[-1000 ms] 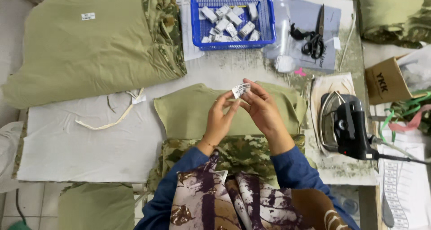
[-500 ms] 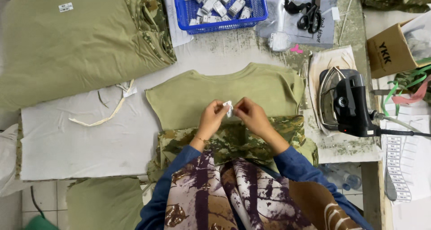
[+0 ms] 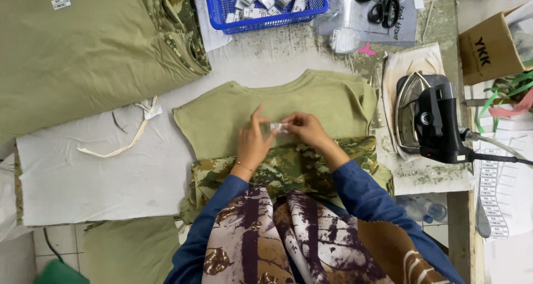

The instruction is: The person places small white labels onto the back of a green t-shirt and presses them with a steam iron. The person repeats this process for multiple shirts, smoothing the fabric and ensuring the labels are securely attached.

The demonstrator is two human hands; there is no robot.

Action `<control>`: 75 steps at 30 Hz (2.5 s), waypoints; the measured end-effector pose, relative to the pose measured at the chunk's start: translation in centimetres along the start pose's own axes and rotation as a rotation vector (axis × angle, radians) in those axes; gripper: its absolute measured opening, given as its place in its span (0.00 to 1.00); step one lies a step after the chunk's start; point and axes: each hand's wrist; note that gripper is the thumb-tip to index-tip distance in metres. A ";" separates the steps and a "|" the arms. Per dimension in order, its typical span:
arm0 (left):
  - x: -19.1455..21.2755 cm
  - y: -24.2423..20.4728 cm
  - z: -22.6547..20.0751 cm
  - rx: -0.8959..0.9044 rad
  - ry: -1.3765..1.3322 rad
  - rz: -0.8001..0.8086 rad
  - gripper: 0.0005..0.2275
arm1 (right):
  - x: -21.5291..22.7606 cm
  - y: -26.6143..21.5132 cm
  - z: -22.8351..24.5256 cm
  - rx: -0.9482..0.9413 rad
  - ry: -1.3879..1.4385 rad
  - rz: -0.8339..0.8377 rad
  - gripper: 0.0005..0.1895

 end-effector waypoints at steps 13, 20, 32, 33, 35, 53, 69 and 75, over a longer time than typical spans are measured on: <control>-0.3 3.0 2.0 0.271 0.235 -0.163 0.44 | -0.2 0.3 6.7 0.037 -0.765 -0.238 0.26; -0.4 2.9 2.5 0.274 0.241 -0.204 0.47 | 0.0 0.5 6.9 0.042 -0.757 -0.228 0.27; -1.7 2.7 1.9 0.293 0.298 -0.168 0.41 | -0.5 -0.3 7.5 0.076 -0.766 -0.251 0.24; -2.2 2.7 1.9 0.303 0.321 -0.194 0.39 | -0.4 -0.2 7.3 0.093 -0.786 -0.252 0.24; -2.2 2.4 2.1 0.288 0.304 -0.178 0.36 | 0.9 -1.2 7.6 0.117 -0.799 -0.272 0.26; 2.3 0.8 9.5 0.346 0.541 -0.394 0.23 | 10.1 -8.7 17.9 -0.194 -1.140 -0.441 0.30; 3.5 0.1 9.7 0.393 0.079 -0.509 0.18 | 2.2 -3.3 17.2 -0.096 -1.177 -0.140 0.32; 2.0 0.9 11.0 0.398 0.303 -0.549 0.20 | 20.7 -6.7 13.9 -0.340 -0.959 -0.647 0.39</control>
Point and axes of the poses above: each hand's wrist, its own y-axis towards the middle knuckle, its own x-axis out of the back of the hand, z = x × y, and after that the axes turned 4 degrees about y, right-handed
